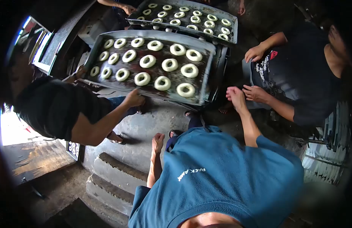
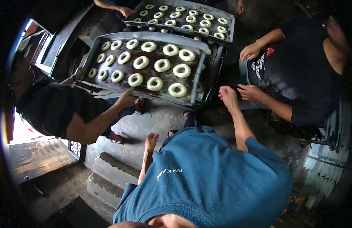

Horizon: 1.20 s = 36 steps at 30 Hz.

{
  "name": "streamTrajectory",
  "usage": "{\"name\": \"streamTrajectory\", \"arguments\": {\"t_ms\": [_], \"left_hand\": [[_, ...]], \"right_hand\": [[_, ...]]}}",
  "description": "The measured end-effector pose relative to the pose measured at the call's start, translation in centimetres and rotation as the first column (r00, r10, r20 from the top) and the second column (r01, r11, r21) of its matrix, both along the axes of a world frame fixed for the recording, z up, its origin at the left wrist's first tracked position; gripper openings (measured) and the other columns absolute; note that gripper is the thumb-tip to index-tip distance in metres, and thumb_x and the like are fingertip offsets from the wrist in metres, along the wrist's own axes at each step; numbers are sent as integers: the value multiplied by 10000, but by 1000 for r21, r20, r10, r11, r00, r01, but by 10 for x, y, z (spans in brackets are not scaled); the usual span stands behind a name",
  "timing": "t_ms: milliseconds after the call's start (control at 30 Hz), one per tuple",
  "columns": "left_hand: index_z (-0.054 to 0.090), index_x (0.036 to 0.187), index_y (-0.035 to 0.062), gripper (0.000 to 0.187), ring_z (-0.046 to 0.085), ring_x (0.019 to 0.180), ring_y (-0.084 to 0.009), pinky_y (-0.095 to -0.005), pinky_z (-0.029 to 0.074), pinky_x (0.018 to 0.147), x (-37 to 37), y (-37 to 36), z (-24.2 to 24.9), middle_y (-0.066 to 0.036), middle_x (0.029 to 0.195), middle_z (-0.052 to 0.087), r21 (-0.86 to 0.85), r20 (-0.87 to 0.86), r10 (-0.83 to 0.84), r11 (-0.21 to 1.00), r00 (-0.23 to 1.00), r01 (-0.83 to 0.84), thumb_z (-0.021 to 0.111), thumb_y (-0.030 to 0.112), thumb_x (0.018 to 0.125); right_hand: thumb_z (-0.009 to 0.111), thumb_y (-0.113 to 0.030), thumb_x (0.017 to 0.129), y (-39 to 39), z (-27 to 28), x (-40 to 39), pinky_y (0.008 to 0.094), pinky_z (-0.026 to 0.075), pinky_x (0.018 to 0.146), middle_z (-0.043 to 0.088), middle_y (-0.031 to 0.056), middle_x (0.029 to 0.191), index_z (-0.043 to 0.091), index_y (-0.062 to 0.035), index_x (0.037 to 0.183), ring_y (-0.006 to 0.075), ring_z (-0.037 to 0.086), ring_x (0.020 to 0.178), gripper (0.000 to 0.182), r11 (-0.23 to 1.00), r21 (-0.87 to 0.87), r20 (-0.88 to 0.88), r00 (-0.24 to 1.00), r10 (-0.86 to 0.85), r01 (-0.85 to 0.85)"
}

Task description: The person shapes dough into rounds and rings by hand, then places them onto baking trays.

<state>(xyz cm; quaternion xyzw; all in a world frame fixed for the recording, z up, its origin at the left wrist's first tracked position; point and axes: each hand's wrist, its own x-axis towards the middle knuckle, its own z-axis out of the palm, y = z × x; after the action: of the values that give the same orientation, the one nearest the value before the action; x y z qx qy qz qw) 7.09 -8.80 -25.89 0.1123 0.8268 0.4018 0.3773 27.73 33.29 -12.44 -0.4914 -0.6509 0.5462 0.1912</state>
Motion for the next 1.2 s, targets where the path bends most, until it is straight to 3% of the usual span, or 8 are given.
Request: {"name": "streamTrajectory", "arguments": {"t_ms": [167,300,533,633,767,900,1033,1200], "left_hand": [[645,855,-20,402,610,741,-220,-335,462,677,19,-30,-26,-163,734,627,-112,71,-10,994,997,18,557,370,816],[639,830,-27,409,590,710,-219,-338,453,674,33,-27,-3,-157,719,618,-203,233,76,979,970,-28,547,371,818],[605,840,-36,392,537,732,-158,-298,427,673,41,43,116,-99,752,602,-149,7,195,970,981,-192,546,352,826],[594,874,-34,386,508,728,-126,-284,419,679,48,65,127,-67,756,581,-14,115,300,954,947,-301,566,349,833],[600,899,-21,319,506,741,-125,-270,421,688,47,109,135,-51,767,583,-22,95,171,985,981,-169,564,295,866],[555,1108,-13,320,560,932,-158,-274,440,820,32,178,172,-102,987,618,136,105,-27,991,994,13,526,237,910],[442,1289,37,447,526,962,-135,-280,465,788,24,225,192,-73,1149,539,358,386,82,905,919,-231,533,274,922],[473,1255,16,409,561,889,-120,-259,465,779,-1,223,221,-47,990,609,536,66,-95,843,993,45,574,184,895]], "right_hand": [[526,-162,874,48,-46,-69,249,476,574,607,39,760,603,-24,962,118,584,668,181,955,-217,33,976,215,-203],[544,-197,816,63,-107,-129,407,466,799,620,227,1012,632,-16,1016,338,607,971,283,802,24,630,632,451,-597],[476,-251,876,94,-117,-173,432,464,817,616,226,988,595,12,976,388,573,953,306,869,492,368,917,-155,-51],[530,-317,844,113,-144,-184,429,462,827,614,232,973,590,8,956,388,576,935,349,908,262,658,749,80,-327],[657,-244,733,95,-159,-176,463,456,722,617,185,882,539,-63,893,373,597,818,269,816,449,419,893,168,-364],[622,-141,746,35,-98,-146,315,467,605,580,102,820,499,-27,964,183,565,695,276,951,131,-101,950,295,-281],[593,-117,817,-36,17,-115,201,443,603,593,37,848,557,-34,1028,66,544,730,230,782,-396,-356,865,352,-481],[587,-76,801,-69,80,-112,181,427,637,574,-11,847,581,-47,1060,53,520,732,260,790,-343,-507,808,300,-508]]}}
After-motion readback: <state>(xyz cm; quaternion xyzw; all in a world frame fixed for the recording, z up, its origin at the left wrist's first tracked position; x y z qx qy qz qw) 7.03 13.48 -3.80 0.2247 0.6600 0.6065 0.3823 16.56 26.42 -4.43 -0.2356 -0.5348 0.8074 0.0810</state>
